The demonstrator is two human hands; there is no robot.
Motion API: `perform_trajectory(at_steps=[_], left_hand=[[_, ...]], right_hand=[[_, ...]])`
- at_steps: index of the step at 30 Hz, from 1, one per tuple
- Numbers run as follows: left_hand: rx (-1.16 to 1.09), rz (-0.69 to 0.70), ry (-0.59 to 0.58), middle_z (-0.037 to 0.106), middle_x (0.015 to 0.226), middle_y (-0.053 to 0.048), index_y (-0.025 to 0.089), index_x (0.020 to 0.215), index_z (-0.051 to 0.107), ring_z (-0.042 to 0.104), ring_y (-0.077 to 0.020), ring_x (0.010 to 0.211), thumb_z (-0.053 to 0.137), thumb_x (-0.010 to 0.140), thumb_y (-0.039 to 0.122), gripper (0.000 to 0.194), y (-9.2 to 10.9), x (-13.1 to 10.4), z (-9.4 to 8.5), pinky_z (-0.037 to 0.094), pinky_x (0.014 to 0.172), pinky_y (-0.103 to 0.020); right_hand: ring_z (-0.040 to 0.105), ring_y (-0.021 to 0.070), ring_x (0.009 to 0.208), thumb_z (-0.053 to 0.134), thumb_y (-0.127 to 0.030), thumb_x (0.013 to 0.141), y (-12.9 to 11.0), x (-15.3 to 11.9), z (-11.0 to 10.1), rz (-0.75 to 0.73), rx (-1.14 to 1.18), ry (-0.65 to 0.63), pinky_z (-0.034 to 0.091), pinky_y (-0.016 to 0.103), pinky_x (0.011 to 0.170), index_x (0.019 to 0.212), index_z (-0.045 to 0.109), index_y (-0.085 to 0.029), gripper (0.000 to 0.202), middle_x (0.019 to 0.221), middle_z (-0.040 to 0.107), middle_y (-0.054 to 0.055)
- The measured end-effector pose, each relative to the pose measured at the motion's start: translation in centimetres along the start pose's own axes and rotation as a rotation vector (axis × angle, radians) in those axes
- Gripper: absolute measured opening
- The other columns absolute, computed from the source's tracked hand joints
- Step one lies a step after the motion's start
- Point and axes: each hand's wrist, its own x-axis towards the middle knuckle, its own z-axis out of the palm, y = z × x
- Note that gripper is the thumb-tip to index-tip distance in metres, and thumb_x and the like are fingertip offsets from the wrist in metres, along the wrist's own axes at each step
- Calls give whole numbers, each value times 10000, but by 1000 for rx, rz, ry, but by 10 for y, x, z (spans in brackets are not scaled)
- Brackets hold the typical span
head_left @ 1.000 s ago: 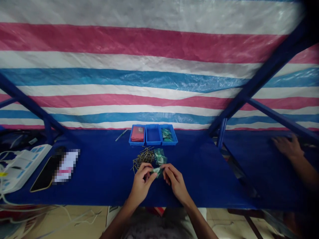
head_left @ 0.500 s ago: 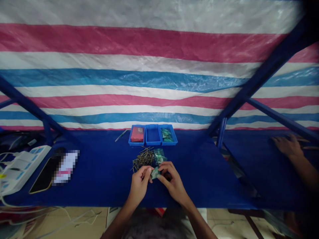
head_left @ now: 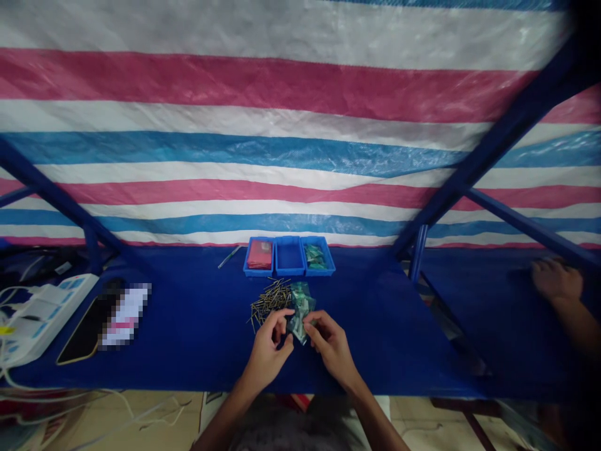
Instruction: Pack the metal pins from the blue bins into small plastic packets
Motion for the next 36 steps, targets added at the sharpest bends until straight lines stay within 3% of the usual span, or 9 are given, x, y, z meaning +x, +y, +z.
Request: perform_trajectory(at_steps=[5, 8, 13, 19, 21, 24, 30, 33, 36], left_hand=[[12, 50, -6, 608, 1145, -79, 237, 1108, 757, 555, -151, 782, 655, 982, 369, 209, 2, 2, -1, 446, 684, -253], [-18, -5, 7, 655, 973, -61, 209, 1071, 750, 566, -168, 772, 642, 1000, 431, 256, 2, 2, -1, 450, 711, -269], [-145, -82, 123, 691, 909, -14, 223, 1276, 600, 583, -157, 747, 693, 967, 437, 387, -1, 1, 2, 471, 730, -261], [-104, -101, 103, 690, 857, -32, 185, 1019, 701, 596, -163, 746, 646, 991, 500, 320, -5, 1, 1, 461, 705, -259], [-133, -114, 53, 701, 835, -40, 176, 1076, 716, 590, -162, 719, 536, 1051, 507, 378, -4, 1, 0, 458, 688, -264], [-156, -105, -17, 701, 800, -36, 172, 1150, 707, 583, -159, 701, 445, 1092, 482, 410, -1, 0, 1, 455, 682, -267], [-42, -31, 7, 672, 922, -35, 202, 1166, 702, 584, -154, 753, 649, 998, 425, 285, 2, 0, 0, 441, 660, -244], [-80, -11, 28, 679, 1039, -51, 221, 1253, 660, 615, -165, 839, 638, 1000, 369, 293, 2, 0, -1, 474, 717, -251], [-74, 11, 8, 682, 1044, -57, 214, 1152, 706, 630, -179, 906, 600, 1012, 299, 195, 3, 1, -1, 479, 772, -263]], right_hand=[[507, 164, 616, 563, -477, 1033, 0, 0, -4, 6, 49, -98, 395, 275, 572, 1081, 726, -219, 308, 727, 589, -1], [520, 175, 656, 580, -443, 1022, 0, -2, -3, -21, 24, -91, 430, 284, 603, 1166, 718, -233, 290, 789, 600, 9], [575, 214, 842, 624, -375, 1001, -3, -2, 2, -150, -134, -3, 500, 315, 732, 1273, 665, -284, 290, 1041, 603, 53], [610, 238, 971, 644, -329, 998, -5, 0, 4, -188, -171, -70, 504, 331, 805, 1149, 697, -276, 169, 1145, 625, 74], [614, 238, 972, 663, -360, 997, -4, 1, 3, -179, -170, -46, 502, 325, 790, 1080, 706, -264, 134, 1123, 625, 73], [585, 189, 759, 644, -430, 1014, 0, 0, 3, -88, -103, -21, 470, 290, 640, 1034, 665, -242, 190, 962, 625, 45], [522, 149, 630, 686, -463, 992, 2, -2, 4, 5, 55, -20, 409, 252, 562, 1238, 537, -273, 344, 823, 622, -20], [517, 144, 640, 675, -472, 995, 1, -1, 2, -2, 17, -27, 406, 256, 582, 1136, 619, -242, 275, 801, 598, -16], [501, 143, 622, 585, -486, 1034, 2, 0, -1, 13, 10, -45, 395, 259, 577, 1110, 676, -219, 292, 752, 574, -14]])
